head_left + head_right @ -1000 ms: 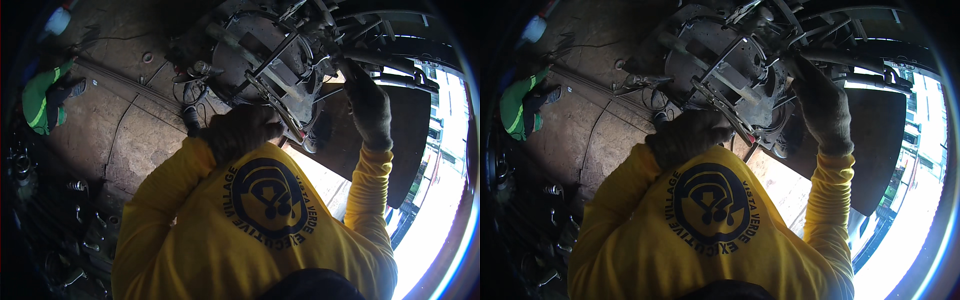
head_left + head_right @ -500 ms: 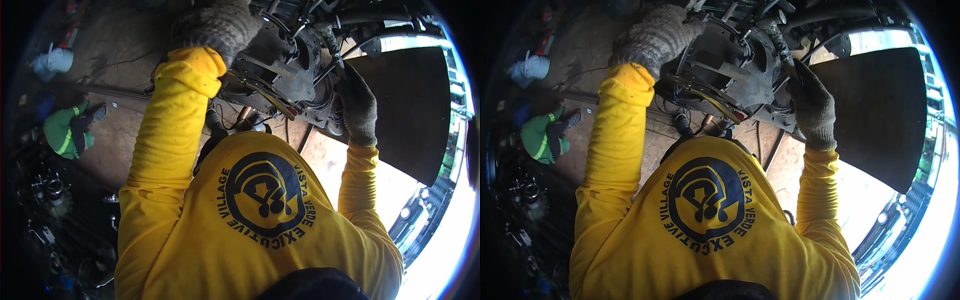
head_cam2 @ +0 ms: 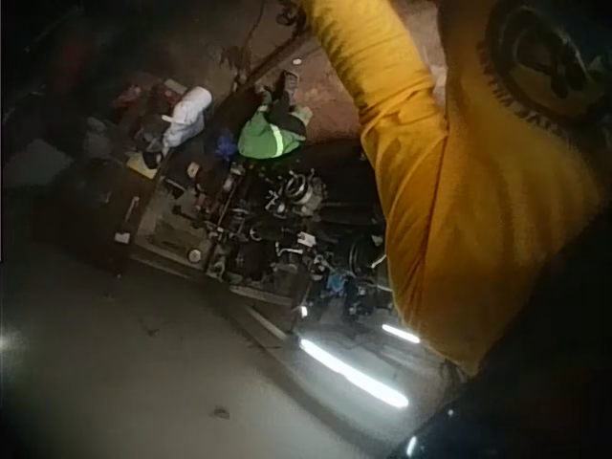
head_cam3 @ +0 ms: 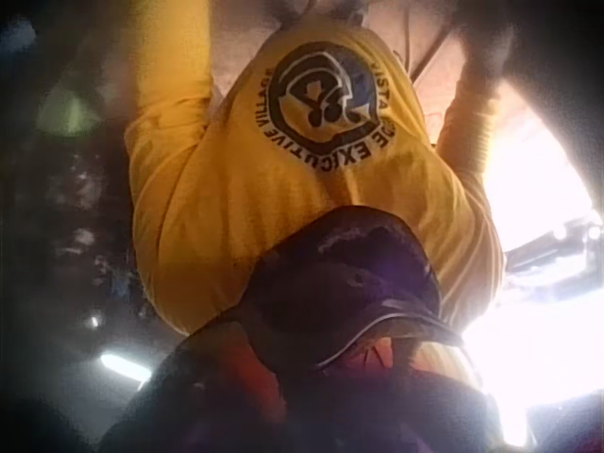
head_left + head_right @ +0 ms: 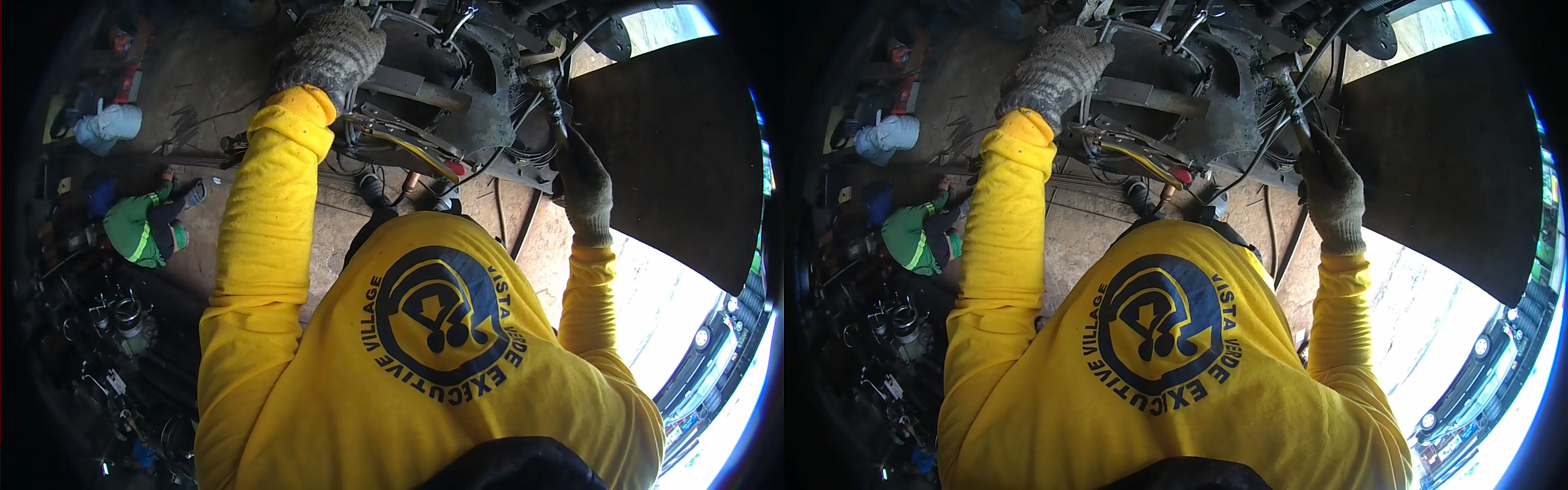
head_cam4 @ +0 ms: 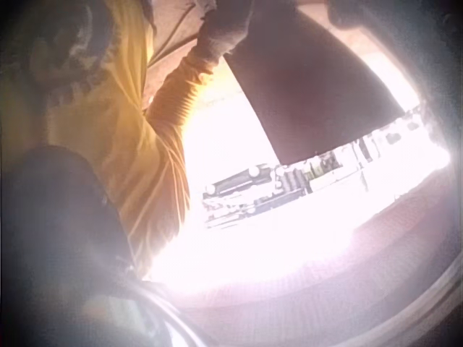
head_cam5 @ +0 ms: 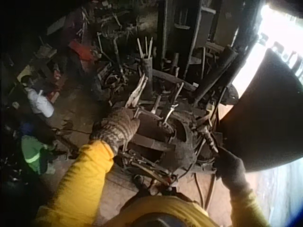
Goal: The person uses a hammer and pliers to adjust and secure a metal frame component in a workshop. They repeatedly tap and reposition the frame while another person works nearby.
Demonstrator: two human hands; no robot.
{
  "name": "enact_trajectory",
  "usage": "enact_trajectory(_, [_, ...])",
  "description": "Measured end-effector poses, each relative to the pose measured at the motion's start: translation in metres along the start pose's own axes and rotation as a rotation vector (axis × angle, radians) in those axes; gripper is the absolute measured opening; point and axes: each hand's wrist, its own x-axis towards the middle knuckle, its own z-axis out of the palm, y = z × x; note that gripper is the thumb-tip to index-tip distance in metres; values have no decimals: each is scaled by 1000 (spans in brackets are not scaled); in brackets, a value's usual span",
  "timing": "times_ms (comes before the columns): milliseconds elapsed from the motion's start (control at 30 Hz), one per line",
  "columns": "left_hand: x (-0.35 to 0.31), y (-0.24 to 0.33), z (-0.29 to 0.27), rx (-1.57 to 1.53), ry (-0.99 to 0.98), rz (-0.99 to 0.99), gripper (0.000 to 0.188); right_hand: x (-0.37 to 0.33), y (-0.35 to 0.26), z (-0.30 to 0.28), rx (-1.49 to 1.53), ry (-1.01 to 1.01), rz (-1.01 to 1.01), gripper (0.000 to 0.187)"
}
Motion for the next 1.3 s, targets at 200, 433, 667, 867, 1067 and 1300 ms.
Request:
enact_trajectory(200, [2,-1,-9,2,-52,-20,67,4,7,2,11,-12,-10,43])
enact_trajectory(433, [-7,8,-16,-34,-44,-54,67,6,16,3,78,-46,34,42])
enact_trajectory(667, [-6,6,-16,-12,-46,-69,69,5,19,6,114,-73,27,42])
enact_trajectory(867, [-28,31,-37,-16,-38,-49,67,4,18,7,108,-82,61,44])
enact_trajectory(1067, [-21,18,-33,-114,-81,15,63,16,18,24,250,-136,178,46])
enact_trajectory(1300, [-21,2,-23,-41,-20,64,58,62,-5,44,181,-242,67,52])
